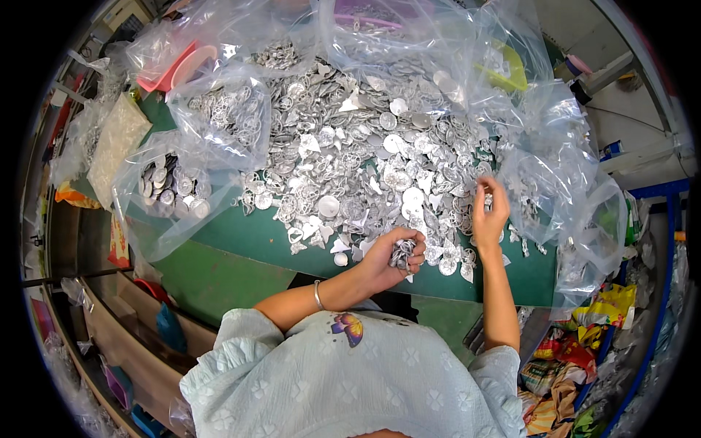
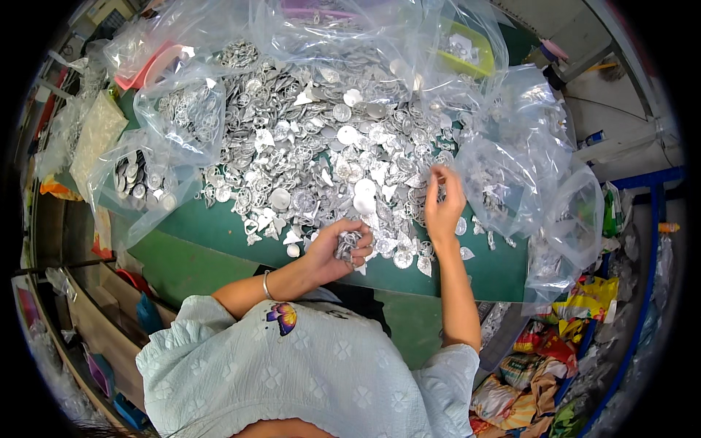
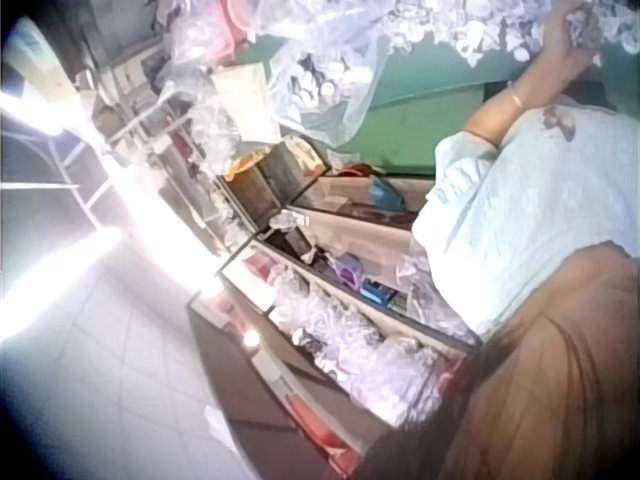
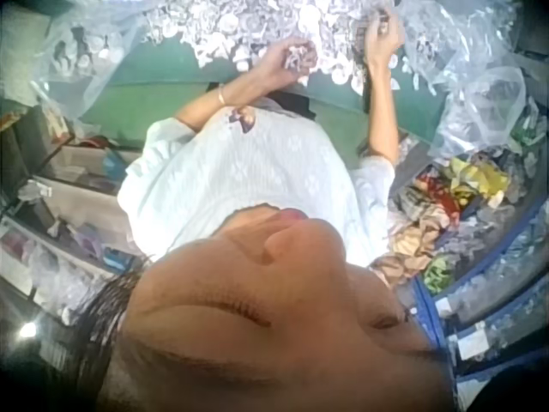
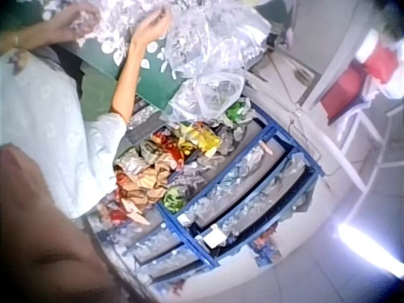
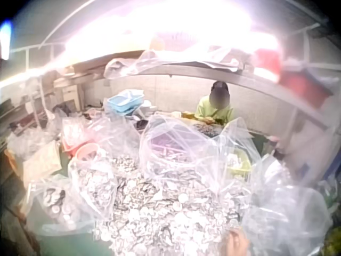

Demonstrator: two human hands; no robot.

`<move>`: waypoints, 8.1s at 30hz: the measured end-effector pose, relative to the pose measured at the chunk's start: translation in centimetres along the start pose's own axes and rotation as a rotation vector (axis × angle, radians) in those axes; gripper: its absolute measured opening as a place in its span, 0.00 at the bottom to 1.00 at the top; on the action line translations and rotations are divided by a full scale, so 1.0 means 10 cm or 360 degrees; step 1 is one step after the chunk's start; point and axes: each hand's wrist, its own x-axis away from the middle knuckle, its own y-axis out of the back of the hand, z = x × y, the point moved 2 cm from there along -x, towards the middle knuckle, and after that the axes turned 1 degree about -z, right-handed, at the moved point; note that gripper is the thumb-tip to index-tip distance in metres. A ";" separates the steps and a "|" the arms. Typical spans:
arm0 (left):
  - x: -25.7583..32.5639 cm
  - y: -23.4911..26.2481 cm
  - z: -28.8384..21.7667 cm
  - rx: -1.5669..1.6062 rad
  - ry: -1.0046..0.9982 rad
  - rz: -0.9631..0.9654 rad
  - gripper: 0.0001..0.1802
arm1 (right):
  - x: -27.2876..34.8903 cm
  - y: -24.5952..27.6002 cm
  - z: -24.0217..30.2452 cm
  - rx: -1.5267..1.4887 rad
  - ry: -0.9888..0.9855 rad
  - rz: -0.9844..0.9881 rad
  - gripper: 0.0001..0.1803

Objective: The person sorts through a large pile of small silver metal parts on a green table by hand, picking up individual pieces and moving them into different plastic bags.

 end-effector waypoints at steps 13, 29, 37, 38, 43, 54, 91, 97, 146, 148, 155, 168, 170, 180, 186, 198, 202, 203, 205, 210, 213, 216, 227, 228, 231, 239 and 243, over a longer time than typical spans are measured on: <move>0.09 -0.05 0.05 -0.0211 -0.0033 0.0001 0.20 | -0.17 -0.29 0.00 0.0632 0.0623 0.0654 0.11; -0.02 0.06 0.03 -0.0192 -0.0263 -0.0069 0.12 | -0.13 -0.08 0.13 -0.0404 -0.0235 0.0655 0.14; 0.00 0.05 0.04 -0.0157 -0.0091 -0.0067 0.11 | -0.02 -0.06 -0.08 0.0573 0.0231 0.0651 0.23; 0.01 0.07 0.04 -0.0143 -0.0088 -0.0068 0.11 | 0.00 -0.01 -0.03 0.0484 0.0206 0.0659 0.22; 0.02 0.09 0.04 -0.0146 -0.0117 -0.0047 0.12 | 0.08 0.25 -0.01 -0.0044 -0.0144 0.0834 0.21; 0.02 0.07 0.08 -0.0184 -0.0090 -0.0011 0.10 | 0.25 0.34 -0.48 -0.0675 -0.0746 0.0272 0.05; 0.03 0.07 0.18 -0.0133 -0.0032 -0.0172 0.11 | 0.24 1.23 -0.63 -0.0734 -0.0999 -0.0311 0.06; 0.02 0.01 0.22 -0.0159 -0.0033 -0.0226 0.10 | -0.09 0.91 -0.67 0.0145 -0.0432 -0.0140 0.12; 0.06 0.09 0.27 -0.0264 0.0067 0.0131 0.10 | 0.07 -0.02 0.06 -0.0136 -0.0189 0.0333 0.19; 0.07 -0.01 0.30 -0.0304 0.0065 0.0052 0.07 | 0.03 -0.20 -0.05 0.0191 0.0025 0.0361 0.26; 0.05 0.17 0.26 -0.0229 0.0052 0.0169 0.07 | 0.27 -0.15 0.22 0.0044 -0.0009 0.0799 0.23; 0.01 0.16 0.30 -0.0266 0.0136 0.0214 0.10 | -0.18 -0.38 -0.18 0.0433 -0.0060 0.0295 0.10; 0.01 0.15 0.29 -0.0276 0.0134 0.0194 0.10 | -0.17 -0.57 -0.14 0.0626 -0.0033 0.0352 0.13; 0.06 0.18 0.24 -0.0244 0.0093 0.0133 0.07 | -0.23 -0.46 -0.09 -0.0145 -0.0321 0.0357 0.09; 0.06 0.14 0.24 -0.0311 0.0081 0.0170 0.08 | -0.74 -0.65 -0.73 0.0473 0.0120 0.0061 0.22; 0.03 0.12 0.14 -0.0371 0.0052 0.0052 0.09 | -1.03 -0.72 -0.82 0.0747 0.0202 0.0628 0.25; 0.04 0.14 0.15 -0.0307 0.0069 0.0062 0.09 | -0.99 -0.77 -0.82 0.0957 0.0343 0.0662 0.24; 0.03 0.13 0.15 -0.0298 0.0072 0.0066 0.09 | -0.97 -0.75 -0.84 0.1023 0.0370 0.0613 0.25; 0.04 0.16 0.18 -0.0351 0.0014 0.0118 0.10 | -0.97 -0.73 -0.88 0.1029 0.0377 0.0594 0.26; 0.21 0.20 0.13 -0.0305 -0.0037 0.0115 0.10 | -0.97 -0.68 -0.83 0.1076 0.0227 0.0545 0.23; 0.38 0.17 0.05 -0.0295 -0.0064 0.0020 0.11 | -0.94 -0.64 -0.86 0.1017 0.0195 0.0361 0.18; 0.52 0.25 0.02 -0.0288 -0.0090 0.0026 0.11 | -0.84 -0.59 -0.74 0.1043 0.0242 0.0110 0.16; 0.77 0.51 0.03 -0.0159 -0.0104 -0.0011 0.15 | -0.09 -1.27 1.14 -0.0114 0.0898 0.0971 0.12; 0.79 0.50 0.02 -0.0187 -0.0140 -0.0085 0.15 | -0.05 -1.31 1.14 0.0035 0.0946 0.0947 0.12; 0.86 0.48 0.00 -0.0225 -0.0365 -0.0064 0.12 | -0.03 -1.29 1.07 0.0136 0.0995 0.0968 0.12; 0.88 0.48 -0.08 -0.0104 -0.0629 -0.0034 0.23 | 0.04 -0.87 1.02 0.0110 0.0686 0.0650 0.08; 0.89 0.49 -0.09 0.0055 -0.0710 -0.0052 0.22 | 0.36 -0.66 1.22 -0.0137 0.0558 0.0676 0.08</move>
